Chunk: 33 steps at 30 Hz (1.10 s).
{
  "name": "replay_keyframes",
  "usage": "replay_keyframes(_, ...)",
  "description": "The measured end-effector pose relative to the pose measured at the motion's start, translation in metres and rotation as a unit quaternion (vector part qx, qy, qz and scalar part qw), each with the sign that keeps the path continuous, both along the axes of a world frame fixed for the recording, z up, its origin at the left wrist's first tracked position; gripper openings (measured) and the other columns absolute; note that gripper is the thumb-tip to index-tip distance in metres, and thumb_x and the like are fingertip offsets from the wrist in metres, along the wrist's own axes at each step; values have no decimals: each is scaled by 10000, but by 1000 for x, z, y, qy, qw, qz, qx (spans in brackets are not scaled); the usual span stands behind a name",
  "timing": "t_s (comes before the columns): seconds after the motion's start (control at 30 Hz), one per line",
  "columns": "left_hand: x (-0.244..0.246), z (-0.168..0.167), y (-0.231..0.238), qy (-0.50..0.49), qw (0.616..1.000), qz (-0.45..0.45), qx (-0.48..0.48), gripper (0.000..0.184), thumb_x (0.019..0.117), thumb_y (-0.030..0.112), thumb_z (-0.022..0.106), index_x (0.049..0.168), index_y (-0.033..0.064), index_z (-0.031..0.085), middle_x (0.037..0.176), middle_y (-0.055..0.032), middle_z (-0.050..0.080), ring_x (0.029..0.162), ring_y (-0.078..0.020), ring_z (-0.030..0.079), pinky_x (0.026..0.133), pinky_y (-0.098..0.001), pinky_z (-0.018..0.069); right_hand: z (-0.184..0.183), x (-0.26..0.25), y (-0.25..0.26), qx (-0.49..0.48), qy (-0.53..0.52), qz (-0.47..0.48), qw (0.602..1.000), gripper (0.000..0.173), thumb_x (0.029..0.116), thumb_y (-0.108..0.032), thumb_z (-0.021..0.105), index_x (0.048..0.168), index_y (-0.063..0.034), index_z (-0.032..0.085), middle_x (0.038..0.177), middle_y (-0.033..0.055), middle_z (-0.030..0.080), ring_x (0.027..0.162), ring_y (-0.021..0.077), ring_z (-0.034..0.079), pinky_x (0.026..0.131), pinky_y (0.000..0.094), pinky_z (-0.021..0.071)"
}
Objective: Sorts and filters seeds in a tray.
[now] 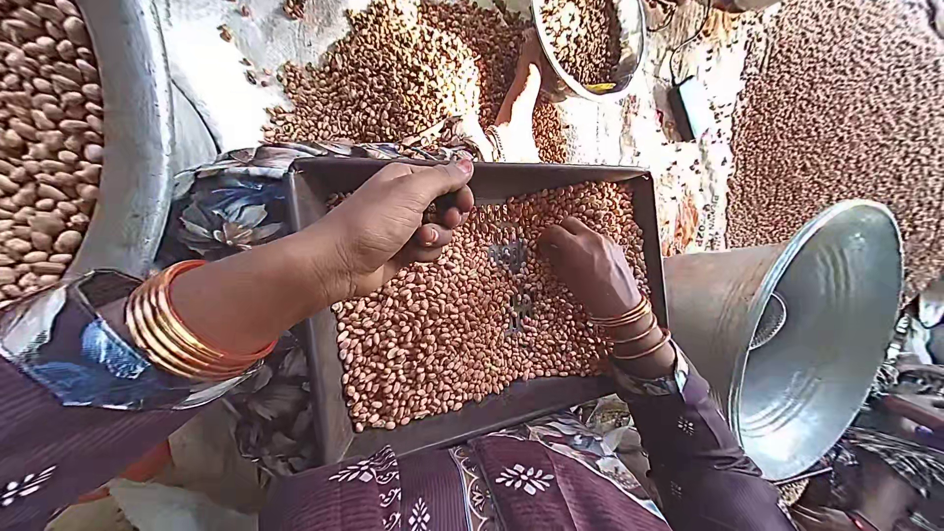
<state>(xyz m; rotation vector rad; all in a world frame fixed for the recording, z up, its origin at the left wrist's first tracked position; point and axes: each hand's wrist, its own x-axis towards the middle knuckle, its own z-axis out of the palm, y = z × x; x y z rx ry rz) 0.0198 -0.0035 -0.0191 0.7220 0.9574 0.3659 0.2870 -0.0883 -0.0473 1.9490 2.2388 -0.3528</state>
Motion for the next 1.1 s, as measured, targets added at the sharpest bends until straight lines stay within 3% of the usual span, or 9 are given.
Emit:
replay_keyframes(0.2, 4, -3, -6, 2, 1000, -23, -8, 438, 1114, 392, 363, 799, 171, 571, 637, 70, 463, 444, 1, 339, 400, -131, 276, -1, -1, -5, -4, -24, 41, 999, 101, 984, -78, 636, 1047, -44, 708, 1000, 163, 675, 792, 362, 696, 611, 514, 562)
replay_keyframes(0.67, 6, -5, -14, 11, 998, -58, -15, 419, 1116, 347, 382, 801, 157, 584, 632, 65, 486, 446, 0, 347, 409, -133, 279, -8, 6, -1, -1, 46, 42, 998, 103, 960, -141, 683, 1014, -56, 703, 998, 143, 663, 754, 311, 683, 593, 489, 560)
replay_keyframes(0.87, 6, -7, -16, 9, 998, -69, -9, 420, 1120, 332, 373, 815, 146, 593, 640, 59, 509, 445, -3, 355, 410, -135, 290, -2, 3, 0, -30, 37, 20, 999, 123, 962, -109, 696, 1063, -40, 710, 1050, 169, 680, 826, 348, 702, 683, 528, 582)
replay_keyframes(0.97, 6, -6, -16, 15, 997, -71, -11, 409, 1117, 334, 385, 820, 143, 592, 634, 56, 509, 439, -2, 356, 409, -135, 293, -3, 1, -2, -25, 32, 6, 999, 112, 950, -107, 691, 1028, -27, 699, 1023, 177, 668, 806, 355, 694, 651, 535, 574)
replay_keyframes(1.1, 6, -4, -16, 23, 997, -77, -10, 410, 1118, 340, 383, 822, 148, 592, 634, 59, 511, 445, -1, 372, 413, -134, 310, -2, 10, -4, 7, 97, 15, 995, 144, 915, -108, 698, 1020, -11, 684, 933, 150, 682, 733, 285, 686, 644, 462, 571)
